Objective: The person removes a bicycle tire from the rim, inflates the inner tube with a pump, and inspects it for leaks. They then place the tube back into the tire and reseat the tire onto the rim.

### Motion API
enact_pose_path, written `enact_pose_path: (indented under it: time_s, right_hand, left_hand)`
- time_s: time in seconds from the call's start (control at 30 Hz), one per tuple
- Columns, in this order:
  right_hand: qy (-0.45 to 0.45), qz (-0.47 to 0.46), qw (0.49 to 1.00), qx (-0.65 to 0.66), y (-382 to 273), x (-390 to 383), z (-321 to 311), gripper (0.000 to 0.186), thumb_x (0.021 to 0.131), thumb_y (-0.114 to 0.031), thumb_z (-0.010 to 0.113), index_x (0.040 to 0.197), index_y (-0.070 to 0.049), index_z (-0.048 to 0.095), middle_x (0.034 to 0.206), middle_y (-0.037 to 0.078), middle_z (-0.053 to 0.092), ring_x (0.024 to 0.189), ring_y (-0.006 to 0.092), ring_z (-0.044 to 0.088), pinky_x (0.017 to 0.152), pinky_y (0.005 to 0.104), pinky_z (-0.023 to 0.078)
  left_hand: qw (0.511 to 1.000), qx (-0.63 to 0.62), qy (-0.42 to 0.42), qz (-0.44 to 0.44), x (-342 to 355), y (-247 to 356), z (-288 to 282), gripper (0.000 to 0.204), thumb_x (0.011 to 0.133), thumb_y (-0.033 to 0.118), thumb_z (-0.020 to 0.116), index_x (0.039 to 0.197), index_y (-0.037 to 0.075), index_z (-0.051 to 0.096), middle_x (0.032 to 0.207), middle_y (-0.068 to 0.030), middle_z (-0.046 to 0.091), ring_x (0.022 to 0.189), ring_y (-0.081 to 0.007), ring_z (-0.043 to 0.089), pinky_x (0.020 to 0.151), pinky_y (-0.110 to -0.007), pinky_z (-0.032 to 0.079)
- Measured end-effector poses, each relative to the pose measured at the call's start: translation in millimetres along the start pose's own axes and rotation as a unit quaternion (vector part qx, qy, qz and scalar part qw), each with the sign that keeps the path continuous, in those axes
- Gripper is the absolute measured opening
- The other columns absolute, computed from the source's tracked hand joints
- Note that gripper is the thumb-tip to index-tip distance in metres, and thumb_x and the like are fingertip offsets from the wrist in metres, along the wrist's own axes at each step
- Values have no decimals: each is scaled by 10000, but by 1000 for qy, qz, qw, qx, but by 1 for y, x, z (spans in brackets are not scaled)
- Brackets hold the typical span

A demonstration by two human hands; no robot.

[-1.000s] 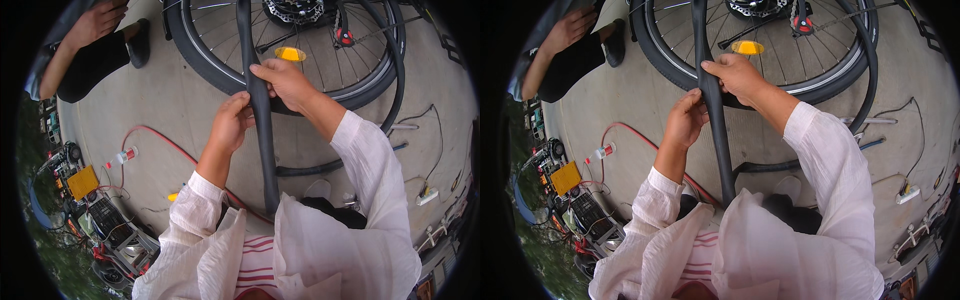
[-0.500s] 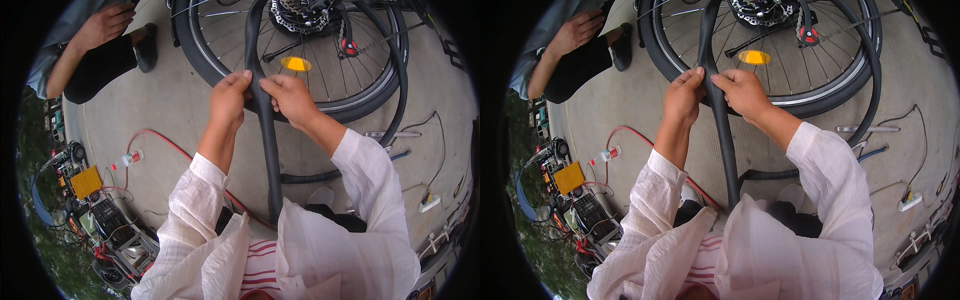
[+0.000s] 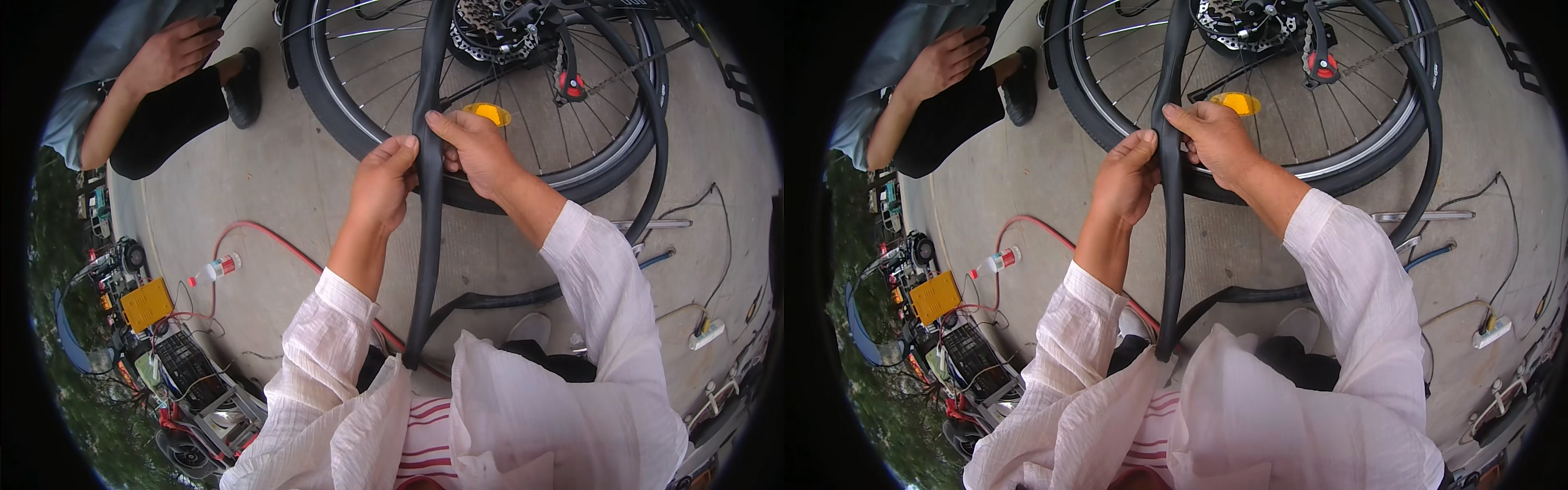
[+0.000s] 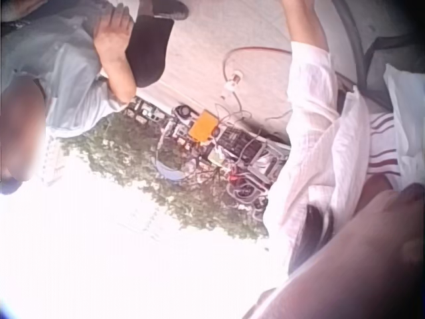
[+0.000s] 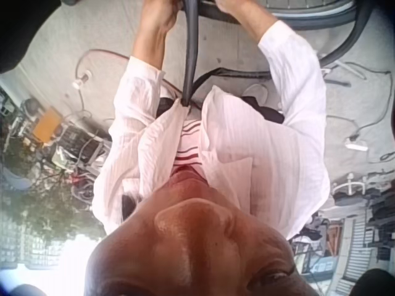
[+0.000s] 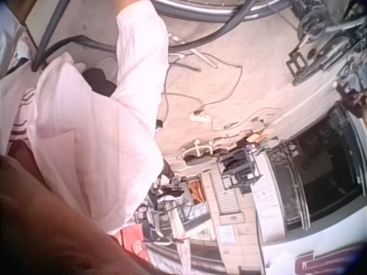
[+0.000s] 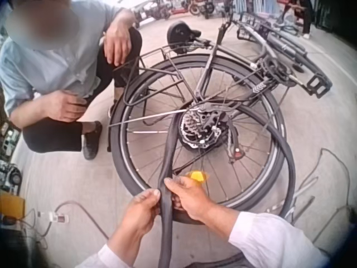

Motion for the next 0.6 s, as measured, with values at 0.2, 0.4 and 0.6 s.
enact_pose_path:
  time_s: [0.2, 0.4, 0.6]
  right_hand:
    - [35, -64, 995, -61, -4, -2, 1, 237, 931, -217, 664, 851, 5, 649, 662, -16, 554, 572, 43, 455, 498, 223, 355]
    - [35, -81, 993, -83, -3, -7, 2, 235, 948, -210, 636, 861, 7, 654, 668, -14, 563, 570, 49, 471, 500, 217, 369]
    - [10, -74, 996, -38, 0, -8, -3, 268, 966, -241, 607, 840, -6, 637, 646, -11, 542, 537, 58, 485, 469, 205, 387]
  left_hand:
    - [992, 92, 80, 39, 3, 12, 17, 202, 951, 195, 627, 980, -4, 650, 860, -41, 674, 707, -96, 602, 655, -227, 474]
    - [998, -21, 54, 32, 14, 3, 15, 190, 973, 175, 582, 956, -1, 652, 825, -43, 661, 691, -107, 602, 639, -231, 477]
    - [998, -60, -18, 13, 13, 2, 16, 217, 999, 176, 520, 1016, -4, 639, 862, -66, 671, 741, -149, 636, 691, -267, 517]
Point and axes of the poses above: each hand's wrist, its own x-axis towards the middle knuckle, its own z-axis out of the palm, y = z × x, the point moved 1 cm from there along x, towards the middle knuckle
